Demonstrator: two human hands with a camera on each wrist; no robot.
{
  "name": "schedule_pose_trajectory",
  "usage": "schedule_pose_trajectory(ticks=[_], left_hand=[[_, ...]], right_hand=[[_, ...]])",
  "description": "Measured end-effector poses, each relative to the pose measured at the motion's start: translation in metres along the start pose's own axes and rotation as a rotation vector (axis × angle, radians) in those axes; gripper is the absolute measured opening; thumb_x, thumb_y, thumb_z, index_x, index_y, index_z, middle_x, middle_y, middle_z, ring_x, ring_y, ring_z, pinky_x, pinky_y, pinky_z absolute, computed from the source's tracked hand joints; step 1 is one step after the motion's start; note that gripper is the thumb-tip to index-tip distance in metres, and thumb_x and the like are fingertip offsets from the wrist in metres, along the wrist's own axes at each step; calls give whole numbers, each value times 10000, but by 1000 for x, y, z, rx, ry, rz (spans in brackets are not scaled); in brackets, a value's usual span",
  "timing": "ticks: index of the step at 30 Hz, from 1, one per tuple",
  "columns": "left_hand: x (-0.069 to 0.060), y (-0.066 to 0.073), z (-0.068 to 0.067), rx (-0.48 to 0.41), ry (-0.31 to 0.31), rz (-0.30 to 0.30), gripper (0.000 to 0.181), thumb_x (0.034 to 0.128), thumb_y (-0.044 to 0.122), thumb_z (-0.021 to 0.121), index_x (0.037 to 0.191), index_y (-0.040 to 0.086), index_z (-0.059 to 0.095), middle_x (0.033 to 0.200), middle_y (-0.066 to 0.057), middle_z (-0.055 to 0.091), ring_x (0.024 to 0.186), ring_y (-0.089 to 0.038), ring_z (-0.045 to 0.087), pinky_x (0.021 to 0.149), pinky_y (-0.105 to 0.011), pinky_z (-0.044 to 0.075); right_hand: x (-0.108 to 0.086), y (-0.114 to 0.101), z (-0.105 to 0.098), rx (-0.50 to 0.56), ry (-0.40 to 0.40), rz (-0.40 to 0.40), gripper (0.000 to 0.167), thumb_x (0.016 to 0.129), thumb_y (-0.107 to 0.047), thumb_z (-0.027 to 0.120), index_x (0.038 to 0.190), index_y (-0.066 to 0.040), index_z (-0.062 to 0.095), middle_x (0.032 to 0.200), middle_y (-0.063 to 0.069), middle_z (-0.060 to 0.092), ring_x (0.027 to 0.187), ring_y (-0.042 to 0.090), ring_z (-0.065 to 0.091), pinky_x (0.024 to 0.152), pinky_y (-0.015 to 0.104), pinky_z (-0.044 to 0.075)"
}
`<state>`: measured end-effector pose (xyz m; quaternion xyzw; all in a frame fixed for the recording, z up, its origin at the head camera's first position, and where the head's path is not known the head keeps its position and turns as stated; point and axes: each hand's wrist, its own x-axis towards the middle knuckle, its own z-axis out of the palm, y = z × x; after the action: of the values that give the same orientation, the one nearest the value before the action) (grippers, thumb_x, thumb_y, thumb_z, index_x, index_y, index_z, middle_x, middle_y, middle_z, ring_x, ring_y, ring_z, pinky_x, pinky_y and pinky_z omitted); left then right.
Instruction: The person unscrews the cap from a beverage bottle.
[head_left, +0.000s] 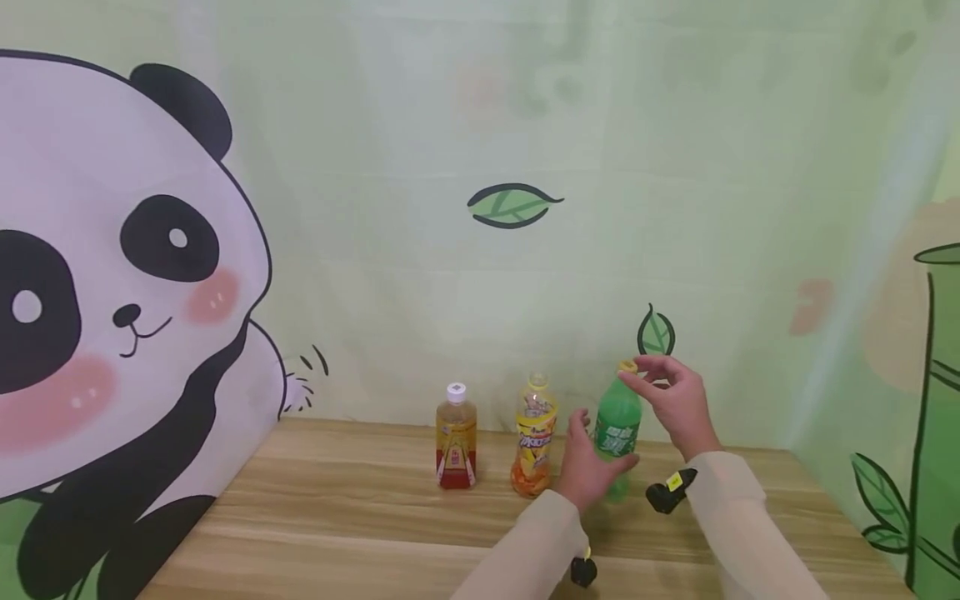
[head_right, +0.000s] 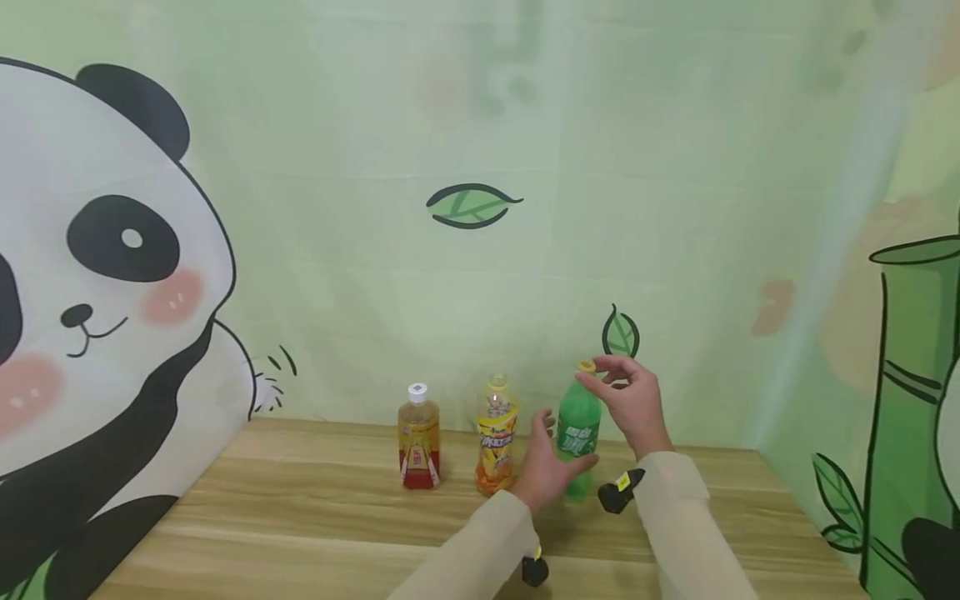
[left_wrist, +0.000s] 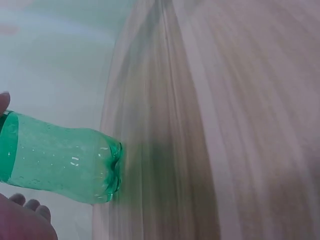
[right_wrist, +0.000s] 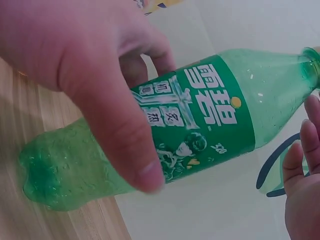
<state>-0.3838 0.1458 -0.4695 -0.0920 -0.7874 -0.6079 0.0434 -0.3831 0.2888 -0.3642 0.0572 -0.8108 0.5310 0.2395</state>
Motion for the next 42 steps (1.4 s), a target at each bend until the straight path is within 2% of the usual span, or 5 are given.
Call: schedule_pose_trajectory(ticks=[5,16,27,33,42], left_hand=[[7,-2,1,-35,-32,-5,1058,756,388,913,1564,206,255,1468,-60,523,1301,-268,568,1120,-541,465],[12,-6,3,-47,-42,-19,894,763,324,917,1471,210,383,1300,16,632,1201,-210,620,1097,-508,490],[6,1,1,-29,-54,-16,715,819,249,877,1395,199,458,1255,13,637,1179,-224,622,1088,-529,491],[4,0,4,-42,-59,-13,697,794,227,889,1358,228,480,1208,60,643,1142,-190,627,1064,-509,507],[-12,8,-1,-55,-71,6,681,771,202,903,1317,254,498,1162,100,639,1097,-151,629,1026,-485,533]], right_hand=[[1,-3,2,2,-10,7,537,874,-470,792,1241,-95,675,985,-86,638,949,110,571,796,197,509],[1,-8,7,10,-32,17,523,864,-442,811,1233,-91,690,952,-94,629,943,98,576,803,198,509],[1,-9,8,6,-46,14,514,855,-478,808,1178,-91,707,960,-46,659,960,142,606,846,211,528],[-3,-13,4,-5,-74,4,511,858,-475,806,1182,-91,715,989,-64,680,971,129,619,839,202,539],[-12,-20,0,22,-69,-5,487,857,-421,825,1154,-64,679,931,-65,659,926,127,627,821,177,546]])
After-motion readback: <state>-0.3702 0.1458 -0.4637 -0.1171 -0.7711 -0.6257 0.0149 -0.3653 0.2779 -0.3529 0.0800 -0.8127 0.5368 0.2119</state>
